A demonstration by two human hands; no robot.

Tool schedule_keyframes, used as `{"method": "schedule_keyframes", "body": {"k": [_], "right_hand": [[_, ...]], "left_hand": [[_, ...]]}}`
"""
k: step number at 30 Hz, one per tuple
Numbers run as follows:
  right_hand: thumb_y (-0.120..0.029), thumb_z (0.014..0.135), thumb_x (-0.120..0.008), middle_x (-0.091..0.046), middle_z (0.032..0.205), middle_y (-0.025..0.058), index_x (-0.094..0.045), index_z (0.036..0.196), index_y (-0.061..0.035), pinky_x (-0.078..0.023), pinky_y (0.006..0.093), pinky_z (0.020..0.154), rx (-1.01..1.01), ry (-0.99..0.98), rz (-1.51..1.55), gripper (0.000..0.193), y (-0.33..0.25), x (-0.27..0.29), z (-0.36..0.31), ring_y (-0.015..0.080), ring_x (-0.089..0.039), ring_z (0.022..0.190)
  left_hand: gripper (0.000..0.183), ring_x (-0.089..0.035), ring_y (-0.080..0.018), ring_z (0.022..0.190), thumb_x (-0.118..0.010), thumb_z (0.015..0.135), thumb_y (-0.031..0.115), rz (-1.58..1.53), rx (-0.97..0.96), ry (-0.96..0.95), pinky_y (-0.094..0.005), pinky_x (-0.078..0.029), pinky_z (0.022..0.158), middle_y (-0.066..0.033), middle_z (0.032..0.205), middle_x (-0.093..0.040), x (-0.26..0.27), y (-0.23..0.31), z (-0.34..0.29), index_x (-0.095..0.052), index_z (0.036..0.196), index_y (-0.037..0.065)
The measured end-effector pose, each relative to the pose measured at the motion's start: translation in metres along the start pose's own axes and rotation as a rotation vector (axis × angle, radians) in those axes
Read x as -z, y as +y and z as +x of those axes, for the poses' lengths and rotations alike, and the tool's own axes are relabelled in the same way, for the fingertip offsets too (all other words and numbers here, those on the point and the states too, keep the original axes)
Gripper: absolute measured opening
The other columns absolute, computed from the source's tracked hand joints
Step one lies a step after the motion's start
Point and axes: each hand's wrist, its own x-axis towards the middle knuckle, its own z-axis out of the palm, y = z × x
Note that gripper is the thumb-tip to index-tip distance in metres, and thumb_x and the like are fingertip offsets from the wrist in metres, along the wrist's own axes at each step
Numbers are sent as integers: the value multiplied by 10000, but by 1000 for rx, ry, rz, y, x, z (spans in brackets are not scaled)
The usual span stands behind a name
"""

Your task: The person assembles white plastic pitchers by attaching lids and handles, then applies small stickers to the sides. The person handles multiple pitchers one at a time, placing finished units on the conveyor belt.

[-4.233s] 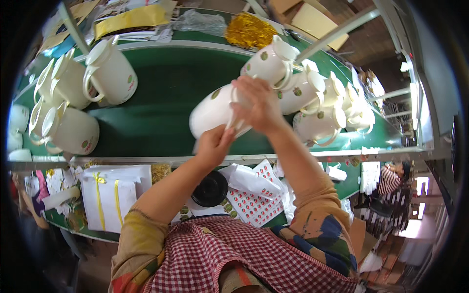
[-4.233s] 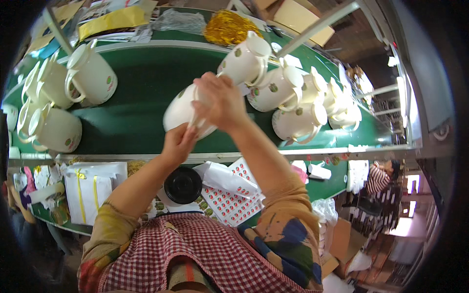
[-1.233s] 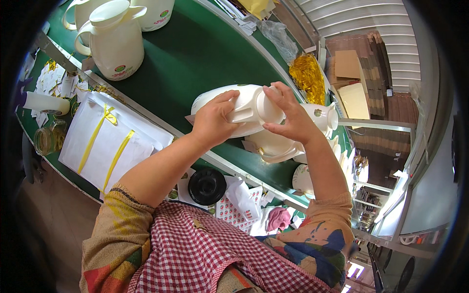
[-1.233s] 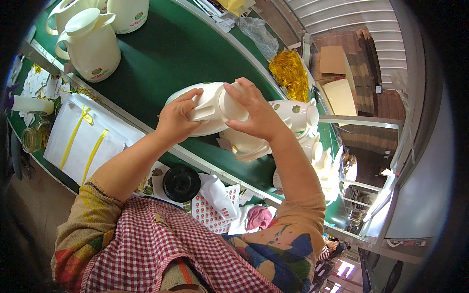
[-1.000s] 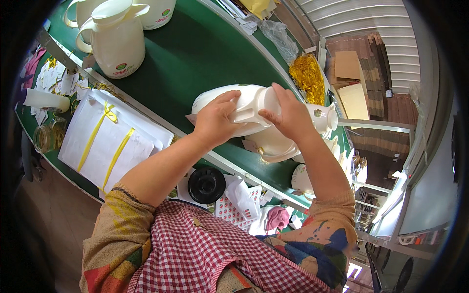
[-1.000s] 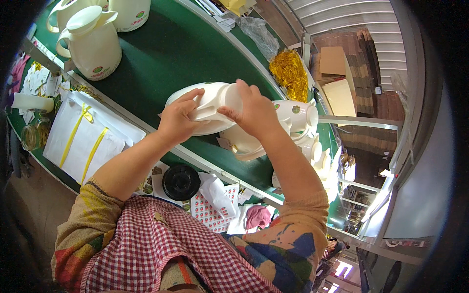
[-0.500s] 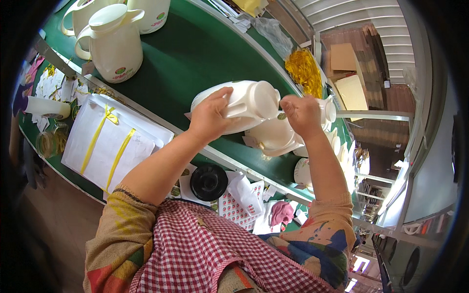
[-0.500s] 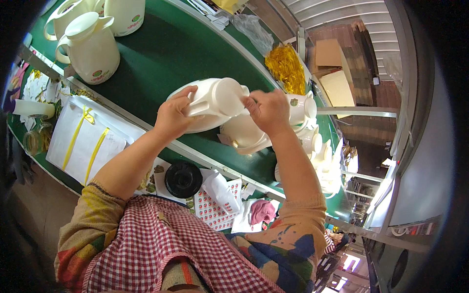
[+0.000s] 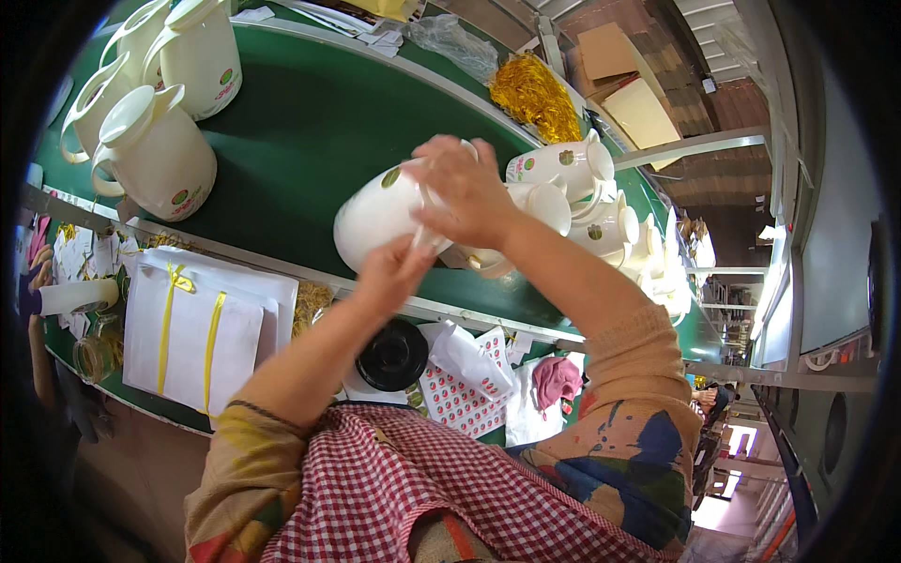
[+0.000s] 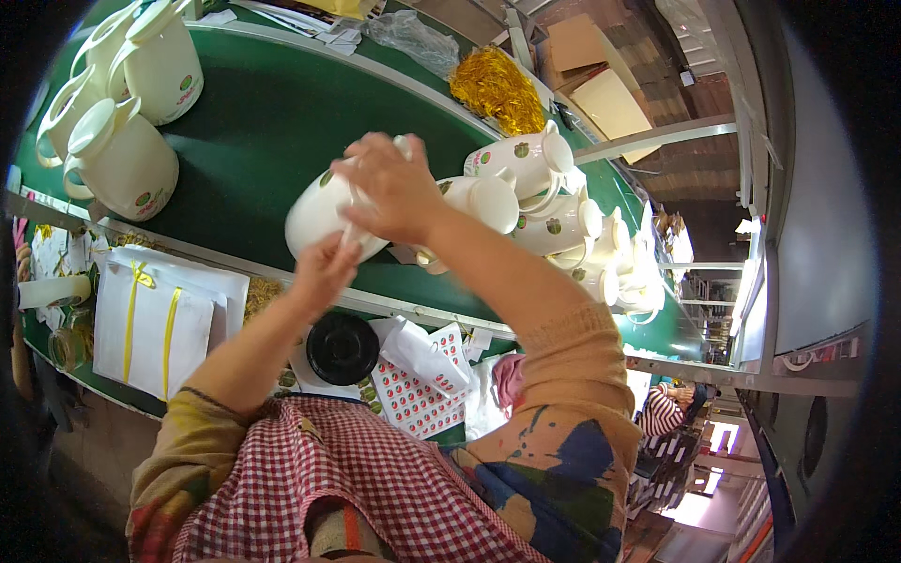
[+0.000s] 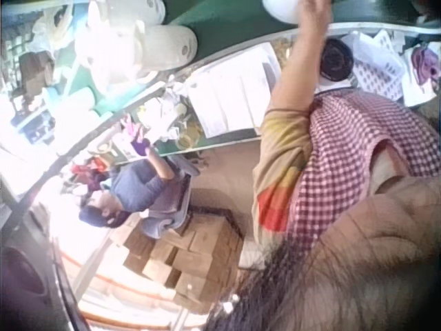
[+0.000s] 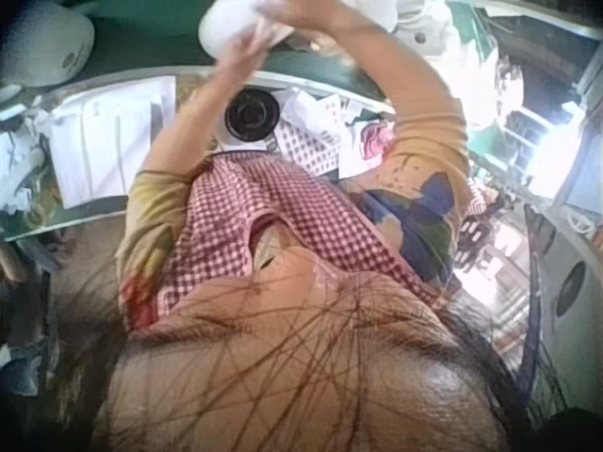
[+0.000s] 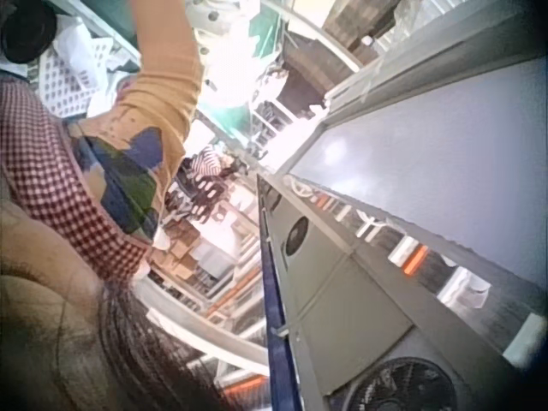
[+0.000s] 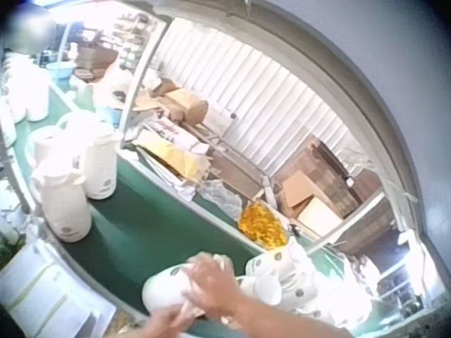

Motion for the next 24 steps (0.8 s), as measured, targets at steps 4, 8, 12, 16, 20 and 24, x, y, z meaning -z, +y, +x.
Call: {"method": "schedule_keyframes", "body": {"k": [4,8,12,16,20,24], "right_hand": [[-393,788,-628,-526,1266,99,-584,1215,-171,-355,444,972,138,64,181,483,20,-1,-16,317,-456,1206],[-401,809,-618,-495,1340,96,-558,1257,-165,-347,507,989,-724,18,333,510,-6,-15,21,319,-438,1242],[-369,813,-637,-446,1417,104,-547,1285,-159,-347,513,1012,171,-69,149,525,24,13,-8,331,-402,1295],[-355,817,-644,-518,1317,112,-573,1219,-129,-346,495,1022,-264,57,290,467,16,-4,0,338,-480,1192],[-351,787,-664,-557,1211,92,-577,1201,-129,-442,463,916,-353,41,90,478,15,-5,6,318,-521,1119],[-396,740,-688,-531,1214,123,-500,1298,-136,-452,452,890,134,40,167,643,33,6,-14,358,-502,1124]], "left_hand": [[312,-432,-42,607,-611,958,302,163,133,-290,-228,-336,517,66,675,-503,54,58,22,-660,857,11],[279,-432,-70,605,-599,962,293,421,-204,75,-253,-361,531,57,645,-506,12,20,10,-651,884,30],[323,-397,-48,592,-563,982,317,-2,67,-120,-244,-323,508,60,644,-488,33,36,18,-643,874,24],[336,-379,-42,604,-555,988,313,181,19,-169,-247,-322,507,61,646,-452,44,54,25,-641,849,20],[331,-395,-49,612,-572,979,321,128,-2,-161,-243,-341,517,67,666,-465,31,43,19,-641,852,24],[328,-352,-21,508,-581,968,358,115,74,-285,-210,-277,448,84,623,-436,56,61,28,-610,814,70]]}}
